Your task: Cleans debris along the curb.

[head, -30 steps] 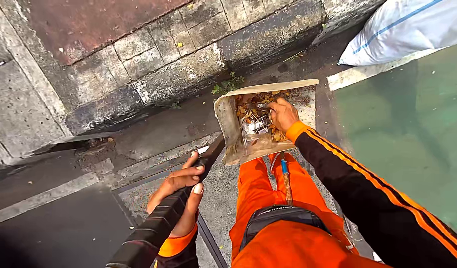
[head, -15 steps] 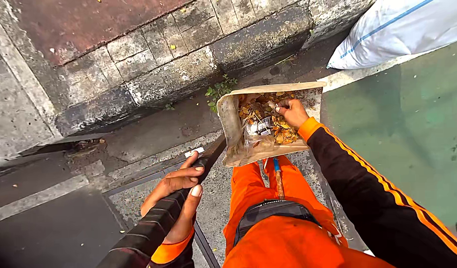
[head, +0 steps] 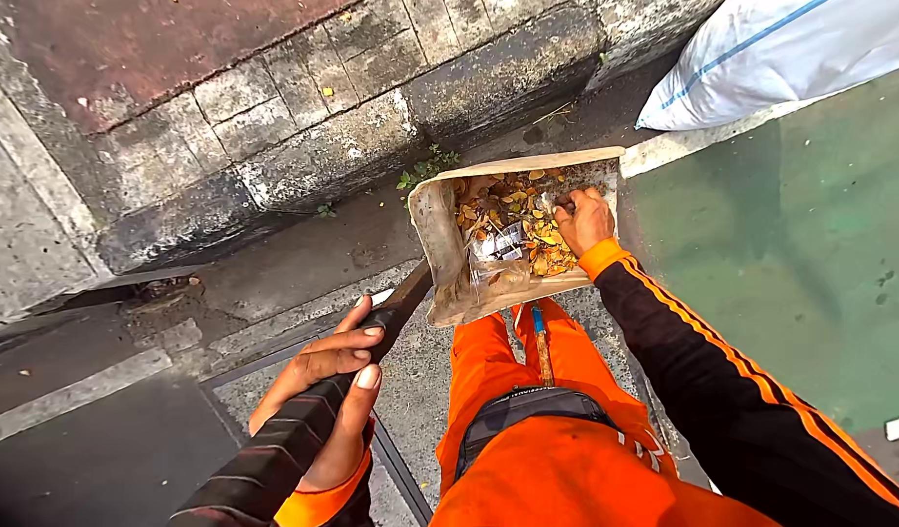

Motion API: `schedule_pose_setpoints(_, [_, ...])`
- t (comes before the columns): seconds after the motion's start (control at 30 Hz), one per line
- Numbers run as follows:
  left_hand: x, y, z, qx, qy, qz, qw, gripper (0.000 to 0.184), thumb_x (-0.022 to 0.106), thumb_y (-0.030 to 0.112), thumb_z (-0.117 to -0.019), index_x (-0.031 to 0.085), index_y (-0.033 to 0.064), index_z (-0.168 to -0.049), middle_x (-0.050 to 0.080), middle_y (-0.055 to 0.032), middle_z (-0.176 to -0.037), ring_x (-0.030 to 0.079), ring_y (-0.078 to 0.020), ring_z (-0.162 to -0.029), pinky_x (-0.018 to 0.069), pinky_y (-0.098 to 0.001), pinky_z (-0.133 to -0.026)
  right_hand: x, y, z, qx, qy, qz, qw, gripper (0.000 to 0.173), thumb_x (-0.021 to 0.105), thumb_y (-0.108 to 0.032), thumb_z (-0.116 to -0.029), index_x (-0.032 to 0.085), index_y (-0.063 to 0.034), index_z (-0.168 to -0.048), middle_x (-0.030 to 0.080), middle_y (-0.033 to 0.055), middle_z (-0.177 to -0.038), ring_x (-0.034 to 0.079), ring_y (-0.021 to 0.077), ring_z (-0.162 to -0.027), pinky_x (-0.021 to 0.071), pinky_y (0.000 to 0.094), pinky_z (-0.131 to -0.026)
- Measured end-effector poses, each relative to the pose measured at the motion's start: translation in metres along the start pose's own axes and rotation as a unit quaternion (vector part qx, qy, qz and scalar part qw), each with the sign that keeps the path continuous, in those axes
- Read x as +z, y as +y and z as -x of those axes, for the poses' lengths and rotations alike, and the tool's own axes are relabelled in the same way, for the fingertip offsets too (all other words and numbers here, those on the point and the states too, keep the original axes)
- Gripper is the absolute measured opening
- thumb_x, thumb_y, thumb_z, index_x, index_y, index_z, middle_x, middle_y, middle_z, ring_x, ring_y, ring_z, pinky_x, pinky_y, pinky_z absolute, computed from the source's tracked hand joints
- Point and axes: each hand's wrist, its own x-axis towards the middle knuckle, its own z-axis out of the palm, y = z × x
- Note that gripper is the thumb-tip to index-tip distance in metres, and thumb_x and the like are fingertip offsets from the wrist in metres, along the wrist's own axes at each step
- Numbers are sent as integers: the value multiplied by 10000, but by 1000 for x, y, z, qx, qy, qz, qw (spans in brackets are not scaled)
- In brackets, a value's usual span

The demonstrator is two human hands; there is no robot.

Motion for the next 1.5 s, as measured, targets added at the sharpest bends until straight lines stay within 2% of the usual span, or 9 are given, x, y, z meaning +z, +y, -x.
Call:
schedule_pose_setpoints(0.23, [4,1,-7,-4,-4,1,1000,84,730,210,-926,722,173,-1000,768,-33,-1043,718,-301,-1103,497,-570,-1123,0,-10,-22,-14,-11,-6,1000,260,574,-219,-1016,746,-77,-1149,704,175,-1177,672,365,-1112,525,587,-937])
schedule_pose_setpoints(0.37, [1,-4,-10,-7,3,6,1000,79,729,193,-920,725,169,-995,767,-30,-1031,721,-293,-1092,511,-559,-1110,-16,7,-21,-56,42,-110,992,360,619,-172,-1011,665,-64,-1351,703,183,-1233,678,334,-1148,518,527,-1021])
schedule_pose_setpoints(0.57, [-4,-17,-15,-8,29,0,1000,70,721,161,-908,714,162,-977,763,-28,-1004,730,-271,-1063,531,-535,-1090,-2,54,59,28,175,-234,956,253,527,-192,-1064,692,-49,-1192,693,146,-1021,658,221,-754,568,429,-698])
schedule_pose_setpoints(0.73, [-6,-31,-21,2,14,-26,1000,51,732,166,-898,710,152,-942,767,-14,-999,731,-251,-1076,512,-535,-1120,68,60,136,72,-78,-163,981,404,570,-186,-1026,604,-14,-1390,622,221,-1299,679,280,-1032,566,413,-919])
schedule_pose_setpoints(1.03, [-49,-84,-28,-69,80,3,994,112,782,139,-829,700,156,-904,771,-73,-1002,727,-315,-1077,528,-536,-1082,105,25,174,93,-215,-92,968,477,634,-309,-977,587,-31,-1362,571,215,-1365,608,335,-1216,507,469,-1047])
schedule_pose_setpoints(1.17, [-57,-94,-38,-80,116,4,990,134,772,117,-803,690,141,-906,772,-75,-1006,726,-299,-1084,537,-506,-1072,134,6,165,150,-380,-17,913,1006,737,-372,-913,130,-36,-1642,510,262,-1473,535,383,-1354,434,515,-1140])
schedule_pose_setpoints(1.23, [-61,-97,-45,-81,127,-6,988,146,768,122,-801,689,131,-923,769,-70,-1015,722,-295,-1092,544,-496,-1066,148,-6,156,213,-398,-48,891,1089,735,-188,-901,-49,-114,-1654,582,262,-1397,626,373,-1254,498,519,-1063])
schedule_pose_setpoints(1.3, [-69,-99,-53,-80,127,-15,989,147,761,114,-804,690,128,-931,768,-64,-1024,719,-287,-1101,541,-488,-1070,160,-7,148,298,-340,-136,882,927,620,-49,-930,65,-172,-1663,608,273,-1309,700,372,-1029,586,522,-865])
schedule_pose_setpoints(1.5, [-108,-120,-72,-114,151,-41,981,161,748,95,-808,661,92,-943,758,-92,-1054,713,-288,-1104,569,-477,-1014,101,27,120,329,-252,-269,870,648,553,-238,-1073,246,-224,-1643,579,141,-998,515,191,-600,487,363,-548])
